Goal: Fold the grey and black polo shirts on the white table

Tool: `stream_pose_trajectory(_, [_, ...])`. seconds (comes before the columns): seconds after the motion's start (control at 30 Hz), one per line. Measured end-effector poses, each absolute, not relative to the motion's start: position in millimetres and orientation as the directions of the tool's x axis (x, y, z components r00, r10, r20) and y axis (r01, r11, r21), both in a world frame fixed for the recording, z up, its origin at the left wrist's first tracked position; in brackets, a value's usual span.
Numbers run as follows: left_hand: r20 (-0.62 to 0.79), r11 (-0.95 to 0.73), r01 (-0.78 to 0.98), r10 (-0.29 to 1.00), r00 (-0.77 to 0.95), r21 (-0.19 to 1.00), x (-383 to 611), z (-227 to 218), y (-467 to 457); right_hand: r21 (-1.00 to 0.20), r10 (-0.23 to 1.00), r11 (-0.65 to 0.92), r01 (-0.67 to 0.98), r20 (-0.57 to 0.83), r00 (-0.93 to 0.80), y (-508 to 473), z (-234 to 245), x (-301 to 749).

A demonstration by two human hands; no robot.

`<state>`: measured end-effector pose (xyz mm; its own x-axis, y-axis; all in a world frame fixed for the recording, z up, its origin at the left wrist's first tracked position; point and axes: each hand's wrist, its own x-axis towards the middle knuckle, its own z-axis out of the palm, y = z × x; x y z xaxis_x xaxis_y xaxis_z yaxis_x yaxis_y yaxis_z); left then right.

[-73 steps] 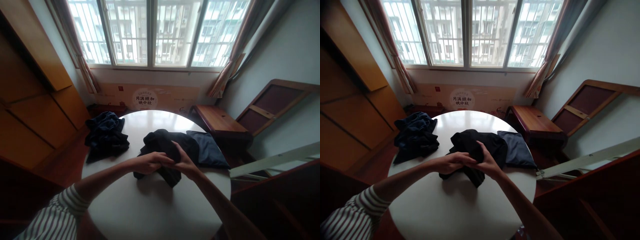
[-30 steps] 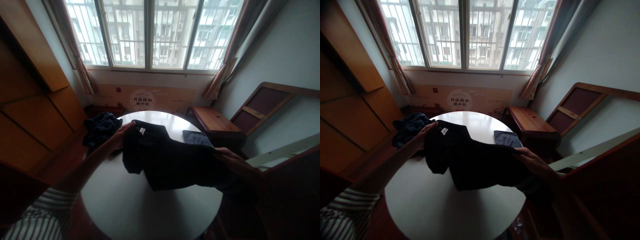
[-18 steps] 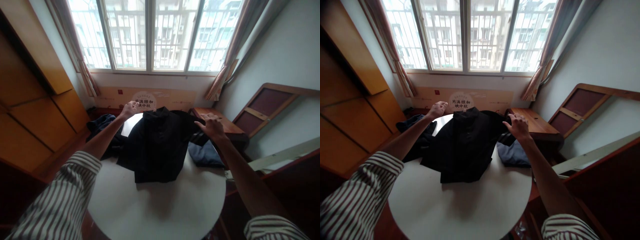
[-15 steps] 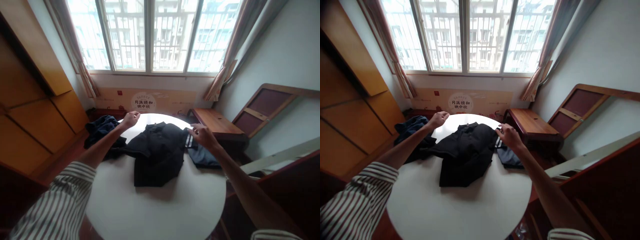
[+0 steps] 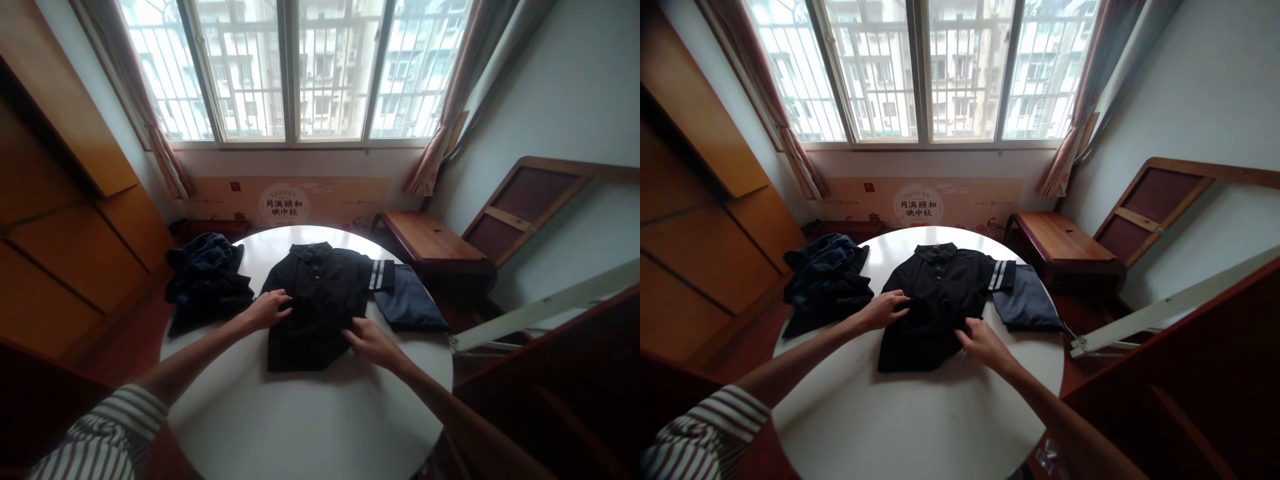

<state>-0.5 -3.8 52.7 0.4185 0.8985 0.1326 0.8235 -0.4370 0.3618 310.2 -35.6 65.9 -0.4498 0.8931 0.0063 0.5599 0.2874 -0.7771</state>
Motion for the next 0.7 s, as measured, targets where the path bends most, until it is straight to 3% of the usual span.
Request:
stream_pose_trajectory(0.1, [0.213, -0.427, 0.832, 0.903, 0.373, 0.355, -16.8, 73.5, 14.0, -0.877, 0.878, 0.123, 0.465, -0.122, -0.463, -30.6, 88.7, 327.6])
stream_pose_trajectory(0.23, [0.444, -0.297, 0.879, 0.889, 0.111, 0.374, -59.9, 111.5, 40.9, -0.932, 0.867, -0.076, 0.355, -0.237, -0.437, -15.2, 121.4, 382.6])
stream_pose_trajectory(0.3, [0.520, -0.235, 0.897, 0.854, 0.007, 0.374, -72.4, 125.4, 46.0, -0.919, 0.886, -0.061, 0.390, -0.230, -0.402, -5.5, 128.4, 409.9])
stream_pose_trajectory(0.37, [0.581, -0.213, 0.917, 0.813, -0.025, 0.337, -69.1, 129.6, 38.9, -0.847, 0.942, 0.053, 0.529, -0.134, -0.308, -1.3, 127.7, 426.5])
stream_pose_trajectory(0.43, [0.603, -0.294, 0.918, 0.794, 0.079, 0.268, -50.1, 122.6, 18.2, -0.696, 0.984, 0.169, 0.697, 0.080, -0.159, -7.9, 122.1, 428.5])
stream_pose_trajectory(0.5, [0.510, -0.485, 0.847, 0.797, 0.324, 0.219, -22.2, 106.4, -12.2, -0.554, 0.950, 0.293, 0.779, 0.259, -0.173, -25.5, 114.3, 417.4])
stream_pose_trajectory(0.6, [0.266, -0.716, 0.657, 0.698, 0.665, 0.235, 16.6, 74.7, -56.8, -0.460, 0.801, 0.590, 0.664, 0.224, -0.556, -59.8, 99.1, 388.7])
stream_pose_trajectory(0.7, [0.221, -0.787, 0.592, 0.617, 0.755, 0.175, 36.7, 48.0, -79.4, -0.327, 0.636, 0.758, 0.564, 0.183, -0.749, -80.3, 77.5, 362.9])
